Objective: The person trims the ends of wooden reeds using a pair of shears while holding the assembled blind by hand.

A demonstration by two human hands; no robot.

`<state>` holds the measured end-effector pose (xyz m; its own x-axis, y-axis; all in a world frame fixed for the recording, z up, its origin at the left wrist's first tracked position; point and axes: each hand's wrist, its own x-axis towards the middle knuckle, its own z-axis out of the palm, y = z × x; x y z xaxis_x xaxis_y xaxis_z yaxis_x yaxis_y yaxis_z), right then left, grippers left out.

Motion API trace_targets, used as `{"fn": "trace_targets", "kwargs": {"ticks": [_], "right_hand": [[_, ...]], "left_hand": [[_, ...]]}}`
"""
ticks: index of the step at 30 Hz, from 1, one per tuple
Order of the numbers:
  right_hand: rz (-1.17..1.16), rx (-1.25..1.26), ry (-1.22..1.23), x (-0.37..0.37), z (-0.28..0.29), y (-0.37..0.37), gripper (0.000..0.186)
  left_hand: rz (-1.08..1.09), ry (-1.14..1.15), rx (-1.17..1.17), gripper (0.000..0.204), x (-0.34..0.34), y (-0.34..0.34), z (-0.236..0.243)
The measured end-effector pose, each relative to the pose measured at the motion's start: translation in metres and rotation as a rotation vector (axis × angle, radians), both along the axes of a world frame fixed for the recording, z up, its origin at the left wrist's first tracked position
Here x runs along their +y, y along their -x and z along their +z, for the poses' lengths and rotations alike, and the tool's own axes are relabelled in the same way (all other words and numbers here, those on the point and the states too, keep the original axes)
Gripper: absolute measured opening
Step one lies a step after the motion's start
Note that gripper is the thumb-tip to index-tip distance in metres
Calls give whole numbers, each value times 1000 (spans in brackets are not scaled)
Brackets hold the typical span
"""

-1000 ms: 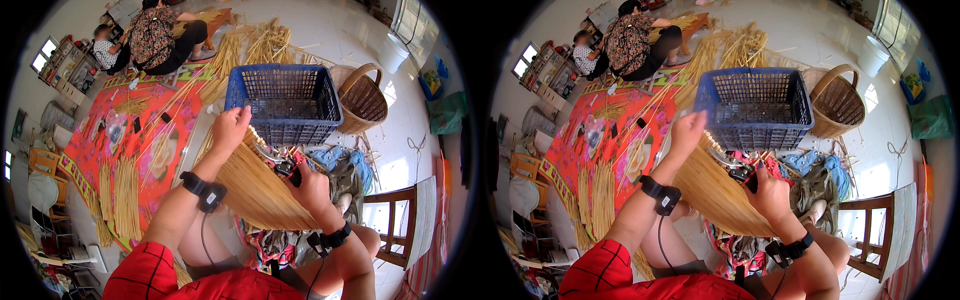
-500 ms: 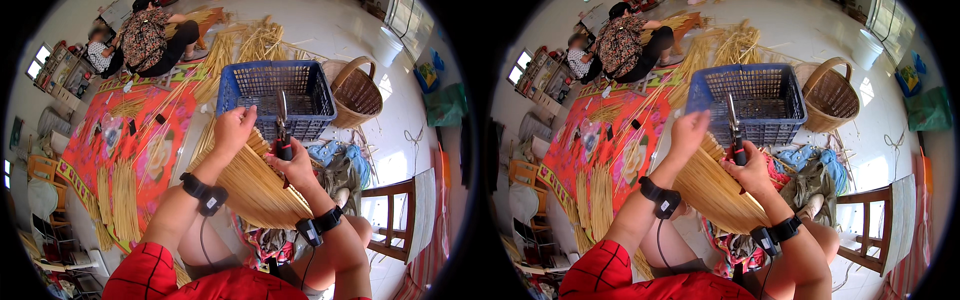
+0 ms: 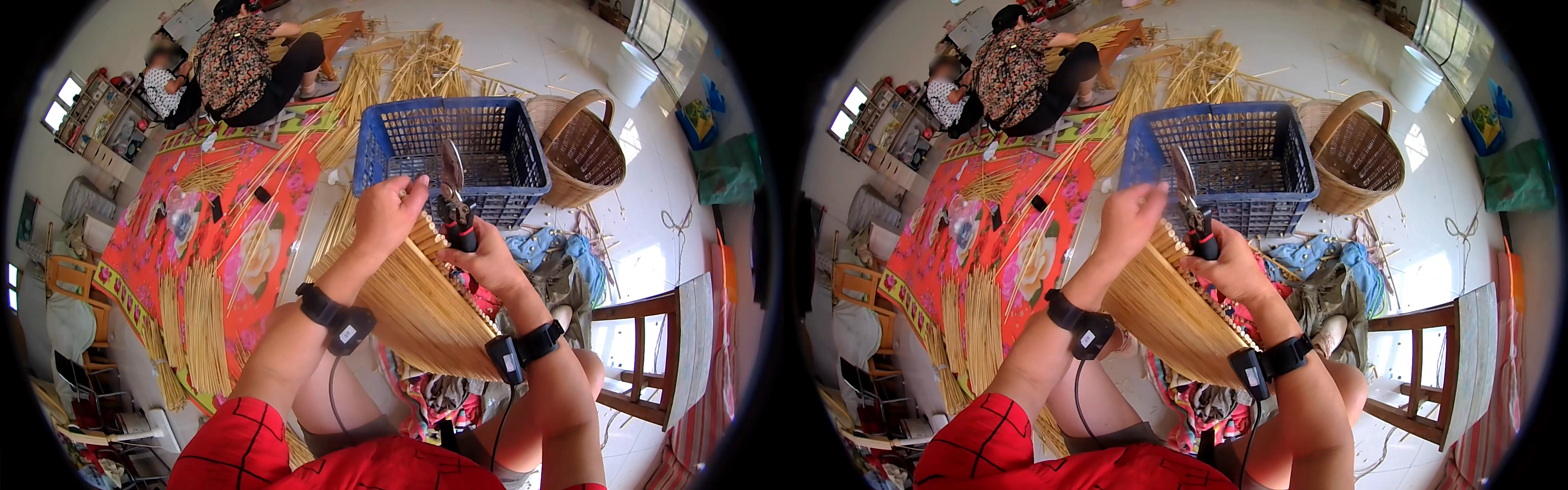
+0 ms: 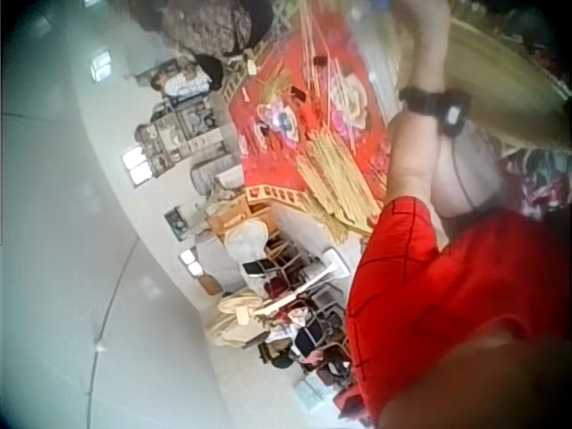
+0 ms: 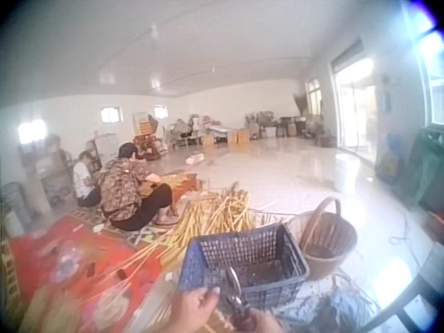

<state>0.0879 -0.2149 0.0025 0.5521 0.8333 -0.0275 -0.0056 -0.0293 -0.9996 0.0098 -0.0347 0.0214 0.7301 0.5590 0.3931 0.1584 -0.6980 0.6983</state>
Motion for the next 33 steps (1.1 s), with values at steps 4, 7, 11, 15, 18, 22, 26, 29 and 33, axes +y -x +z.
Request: {"fn": "trace_targets", "kwargs": {"ticks": [4,7,11,15,18,22,26,29,33], "right_hand": [[77,158,-22,-2,-12,-9,28],[60,554,-132,-4,-12,-5,27],[-133,465,-9,-5,-33,-10,22],[-95,412,-91,-12,-39,-10,23],[-99,333,-65,-12,-16,2,26],[-111,249,-135,-4,-3,14,26],[-124,141,-105,-1,4,17,23],[-137,105,-112,-1,3,18,21],[-122,88,-95,-3,-5,12,23]], "left_hand": [[-60,32,-3,44,-1,1,2],[-77,54,-48,43,5,5,-3],[-52,92,-45,43,13,5,-5],[-18,58,-66,43,20,6,-9],[-21,69,-79,42,19,5,-8],[-10,83,-28,42,14,4,-5],[-23,87,-42,43,8,2,-3],[-19,73,-29,43,6,1,-4],[-28,65,-41,44,2,0,-1]]}}
